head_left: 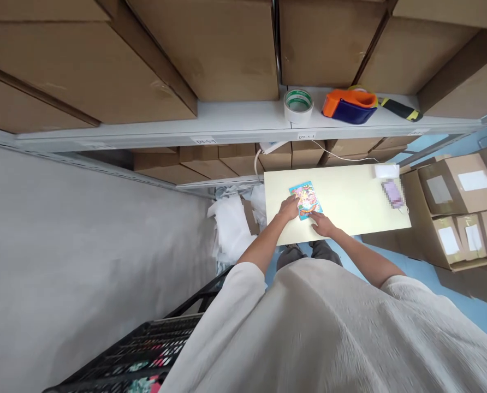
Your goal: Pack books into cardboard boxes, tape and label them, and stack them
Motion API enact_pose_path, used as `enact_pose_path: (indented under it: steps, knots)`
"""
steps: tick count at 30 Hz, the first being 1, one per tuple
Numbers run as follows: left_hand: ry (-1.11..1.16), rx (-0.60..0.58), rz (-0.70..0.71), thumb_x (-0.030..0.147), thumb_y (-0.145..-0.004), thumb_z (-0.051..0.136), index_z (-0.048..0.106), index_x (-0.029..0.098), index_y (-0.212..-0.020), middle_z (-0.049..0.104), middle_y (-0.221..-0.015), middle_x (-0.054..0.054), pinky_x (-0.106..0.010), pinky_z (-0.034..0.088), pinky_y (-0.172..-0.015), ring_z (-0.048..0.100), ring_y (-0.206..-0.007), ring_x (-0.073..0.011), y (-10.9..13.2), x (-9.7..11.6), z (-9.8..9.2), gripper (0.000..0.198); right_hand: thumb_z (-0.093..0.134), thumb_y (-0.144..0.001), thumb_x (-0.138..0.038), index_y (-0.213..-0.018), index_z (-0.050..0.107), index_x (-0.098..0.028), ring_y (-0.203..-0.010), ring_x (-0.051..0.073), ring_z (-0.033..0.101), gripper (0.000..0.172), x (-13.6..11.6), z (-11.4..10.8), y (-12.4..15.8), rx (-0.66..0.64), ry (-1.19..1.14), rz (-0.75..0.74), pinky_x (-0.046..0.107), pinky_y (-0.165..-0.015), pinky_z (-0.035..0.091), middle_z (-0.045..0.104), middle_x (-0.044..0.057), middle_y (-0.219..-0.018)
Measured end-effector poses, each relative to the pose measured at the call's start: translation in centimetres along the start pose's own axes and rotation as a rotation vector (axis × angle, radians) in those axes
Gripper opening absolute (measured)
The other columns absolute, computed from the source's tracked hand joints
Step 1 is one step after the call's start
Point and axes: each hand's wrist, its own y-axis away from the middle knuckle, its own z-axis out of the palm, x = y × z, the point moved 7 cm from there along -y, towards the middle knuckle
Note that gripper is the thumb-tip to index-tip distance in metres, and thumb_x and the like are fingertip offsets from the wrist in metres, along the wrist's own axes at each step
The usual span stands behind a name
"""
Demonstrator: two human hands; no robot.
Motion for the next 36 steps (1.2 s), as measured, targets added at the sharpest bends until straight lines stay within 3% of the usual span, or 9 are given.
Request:
enact_pose_path:
  steps: [4,7,12,18,23,26,28,32,36]
  knots:
    - [-0.043,-0.003,-0.016,0.012,-0.092,0.057,0.049,0.022,-0.166,0.038,-0.182,-0.015,-0.063,0.008,-0.14,0.024,-0.173,-0.0355,0.2,-0.2,0.7,0.076,0.055,-0.102,-0.019,-0.172,0.047,-0.017,-0.165,0.034,0.041,0.07,0.1,-0.7,0.2,-0.047,0.071,-0.012,0.05,-0.133,0.035,0.039,0.016,-0.182]
    - [-0.078,0.024,-0.028,0.009,-0.09,0.055,0.048,0.02,-0.167,0.042,-0.179,-0.018,-0.065,0.0,-0.14,0.023,-0.173,-0.0357,1.8,-0.3,1.4,0.078,0.053,-0.1,-0.017,-0.172,0.045,-0.015,-0.167,0.036,0.037,0.072,0.0,-1.6,-0.3,-0.044,0.11,0.005,0.056,-0.135,0.027,0.039,0.018,-0.181]
    - [-0.116,0.014,-0.075,0.011,-0.093,0.052,0.049,0.021,-0.166,0.05,-0.173,-0.019,-0.066,0.002,-0.14,0.03,-0.17,-0.0355,4.7,0.0,3.7,0.074,0.052,-0.098,-0.016,-0.172,0.041,-0.014,-0.168,0.038,0.03,0.075,-0.7,-3.2,-3.0,-0.013,0.127,0.06,0.064,-0.136,0.016,0.045,0.022,-0.177]
    - [-0.095,-0.052,-0.025,0.013,-0.093,0.054,0.055,0.023,-0.161,0.057,-0.168,-0.017,-0.066,0.019,-0.136,0.044,-0.161,-0.0362,6.7,1.3,6.4,0.068,0.054,-0.093,-0.015,-0.154,0.062,-0.022,-0.17,0.04,0.024,0.061,-0.7,-4.1,-5.0,-0.03,0.134,0.018,0.071,-0.133,0.019,0.03,0.012,-0.186]
    - [-0.087,0.05,-0.038,0.015,-0.098,0.051,0.058,0.022,-0.158,0.044,-0.178,-0.016,-0.053,0.034,-0.132,0.04,-0.164,-0.0337,5.0,-0.9,3.5,0.061,0.051,-0.098,-0.017,-0.152,0.065,-0.018,-0.163,0.038,0.038,0.056,-1.1,-2.5,-2.4,0.056,0.108,-0.033,0.061,-0.129,0.033,0.038,0.017,-0.181]
    - [-0.103,0.075,-0.089,0.016,-0.097,0.053,0.054,0.02,-0.162,0.038,-0.181,-0.018,-0.055,0.032,-0.134,0.036,-0.166,-0.0348,3.7,-2.6,1.6,0.065,0.052,-0.098,-0.017,-0.154,0.063,-0.015,-0.163,0.035,0.04,0.057,-1.3,-0.5,-0.8,0.037,0.063,-0.007,0.056,-0.129,0.037,0.04,0.019,-0.18]
    - [-0.114,0.035,-0.094,0.012,-0.095,0.052,0.051,0.018,-0.165,0.039,-0.18,-0.019,-0.06,0.026,-0.136,0.033,-0.168,-0.0359,3.4,-3.1,1.6,0.07,0.053,-0.097,-0.016,-0.154,0.062,-0.015,-0.164,0.033,0.039,0.057,-1.4,0.2,-0.5,0.023,0.048,0.008,0.051,-0.13,0.037,0.039,0.018,-0.181]
    - [-0.131,0.035,-0.072,0.009,-0.089,0.054,0.047,0.017,-0.168,0.046,-0.176,-0.02,-0.064,0.011,-0.14,0.031,-0.169,-0.0366,5.0,-2.9,2.8,0.079,0.056,-0.095,-0.015,-0.153,0.062,-0.016,-0.165,0.036,0.037,0.058,-0.8,-0.2,-1.4,0.042,0.062,0.057,0.056,-0.132,0.031,0.04,0.018,-0.18]
    - [-0.121,0.004,-0.039,0.009,-0.089,0.053,0.051,0.019,-0.166,0.05,-0.174,-0.019,-0.067,0.011,-0.139,0.033,-0.168,-0.0376,7.4,-2.4,5.1,0.077,0.06,-0.092,-0.013,-0.154,0.059,-0.018,-0.168,0.039,0.032,0.063,-0.3,-1.4,-3.8,0.051,0.047,0.087,0.062,-0.132,0.026,0.033,0.017,-0.184]
